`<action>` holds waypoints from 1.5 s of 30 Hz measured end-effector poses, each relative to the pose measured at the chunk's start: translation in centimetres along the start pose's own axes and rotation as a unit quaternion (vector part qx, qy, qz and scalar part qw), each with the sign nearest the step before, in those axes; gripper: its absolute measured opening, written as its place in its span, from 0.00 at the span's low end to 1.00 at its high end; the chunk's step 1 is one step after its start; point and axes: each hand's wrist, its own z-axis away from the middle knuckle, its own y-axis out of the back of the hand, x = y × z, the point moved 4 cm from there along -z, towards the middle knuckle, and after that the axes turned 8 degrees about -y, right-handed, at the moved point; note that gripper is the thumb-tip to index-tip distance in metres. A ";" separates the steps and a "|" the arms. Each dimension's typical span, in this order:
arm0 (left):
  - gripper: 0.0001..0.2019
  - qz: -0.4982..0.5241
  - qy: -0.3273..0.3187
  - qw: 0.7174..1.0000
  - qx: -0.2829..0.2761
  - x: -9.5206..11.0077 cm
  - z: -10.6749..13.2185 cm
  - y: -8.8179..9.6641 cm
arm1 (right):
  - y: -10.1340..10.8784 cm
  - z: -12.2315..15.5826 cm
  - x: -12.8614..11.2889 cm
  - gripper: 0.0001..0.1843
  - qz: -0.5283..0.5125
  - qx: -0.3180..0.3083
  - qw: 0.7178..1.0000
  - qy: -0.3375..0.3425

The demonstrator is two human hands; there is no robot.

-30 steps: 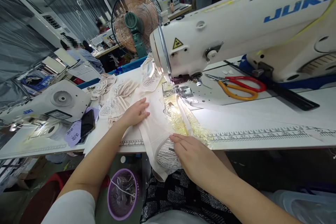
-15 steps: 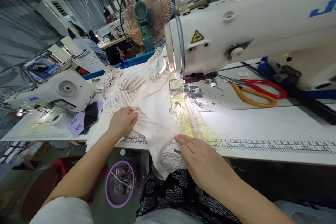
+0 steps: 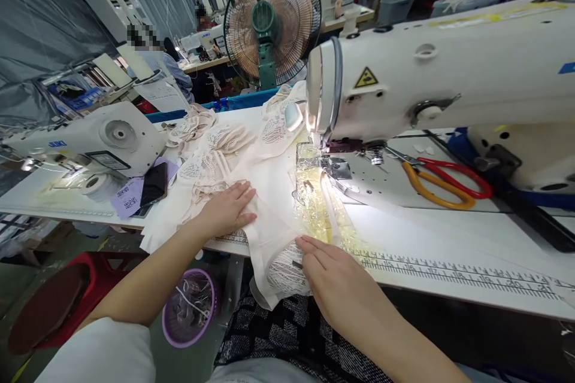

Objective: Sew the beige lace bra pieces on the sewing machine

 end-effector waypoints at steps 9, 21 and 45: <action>0.21 0.036 -0.165 0.966 0.194 9.4 3.6 1.3 | 1.2 -0.7 0.0 0.11 -0.016 -0.033 0.999 -0.018; 0.23 0.047 -0.106 0.974 0.197 9.7 2.9 -1.2 | 2.0 -3.9 2.3 0.15 -0.019 -0.027 0.979 -0.203; 0.19 0.034 -0.104 0.968 0.226 10.0 2.7 -1.4 | 3.3 -4.9 1.2 0.15 0.153 -0.210 0.943 -0.207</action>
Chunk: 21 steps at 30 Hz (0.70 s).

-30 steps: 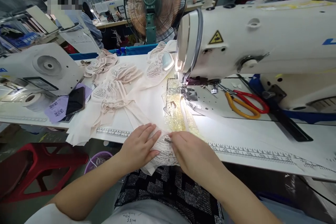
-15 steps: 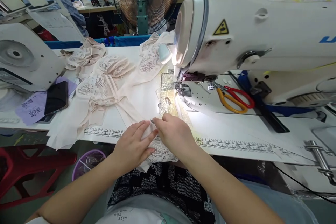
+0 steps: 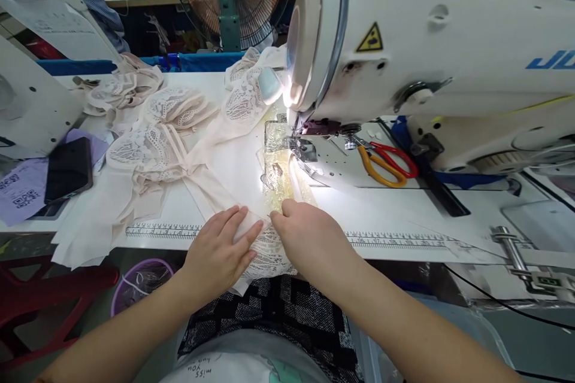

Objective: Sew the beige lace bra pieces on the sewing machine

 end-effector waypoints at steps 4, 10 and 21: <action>0.19 -0.004 0.006 1.000 0.002 0.0 0.0 0.1 | -0.6 -0.1 -0.2 0.16 -0.030 0.048 0.998 0.008; 0.20 0.001 0.008 1.000 -0.009 -0.1 -0.1 0.2 | -0.9 -1.3 -1.2 0.14 -0.053 0.066 0.996 0.011; 0.19 0.006 0.006 1.000 0.000 0.0 -0.3 0.4 | -0.2 0.4 0.2 0.18 -0.024 -0.002 1.000 0.020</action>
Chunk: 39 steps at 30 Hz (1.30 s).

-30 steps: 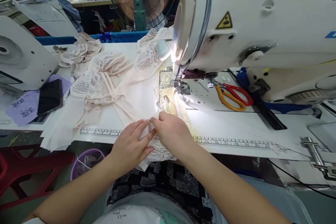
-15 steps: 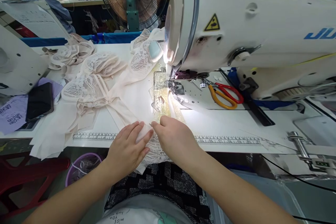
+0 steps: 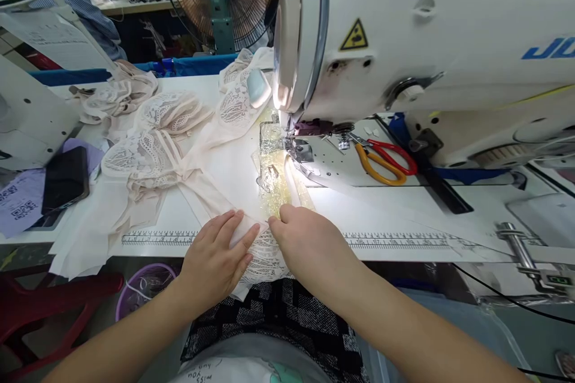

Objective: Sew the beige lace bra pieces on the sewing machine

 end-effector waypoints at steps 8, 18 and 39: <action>0.19 0.000 0.001 1.000 -0.002 -0.1 0.0 0.2 | -0.8 -1.5 -0.9 0.12 -0.030 0.066 0.997 0.009; 0.18 0.010 0.010 1.000 -0.003 -0.2 -0.2 0.2 | 0.7 0.6 0.5 0.11 -0.033 0.021 0.999 -0.022; 0.22 -0.023 -0.032 0.999 -0.022 -0.9 0.1 -0.5 | -1.3 -1.4 -1.3 0.11 -0.060 0.122 0.991 -0.016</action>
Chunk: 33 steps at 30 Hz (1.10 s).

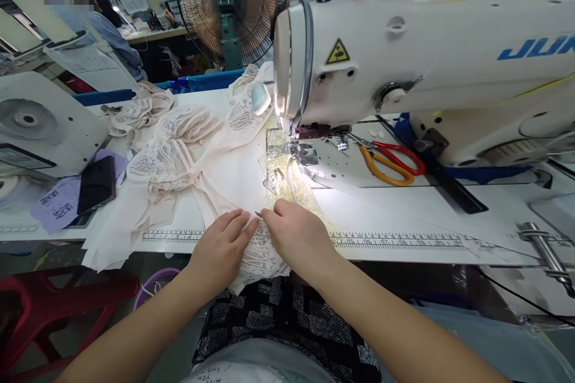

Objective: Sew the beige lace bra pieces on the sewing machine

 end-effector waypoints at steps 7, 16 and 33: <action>0.21 0.015 0.003 1.000 0.003 0.0 0.0 0.0 | 0.2 -0.5 -0.6 0.10 0.040 -0.058 0.998 -0.003; 0.22 0.006 0.012 1.000 -0.001 0.1 -0.2 0.2 | 0.7 0.3 0.3 0.09 0.077 -0.074 0.994 0.033; 0.21 0.005 0.013 1.000 0.001 0.1 -0.2 0.3 | 0.7 0.2 0.5 0.09 0.048 -0.081 0.995 0.029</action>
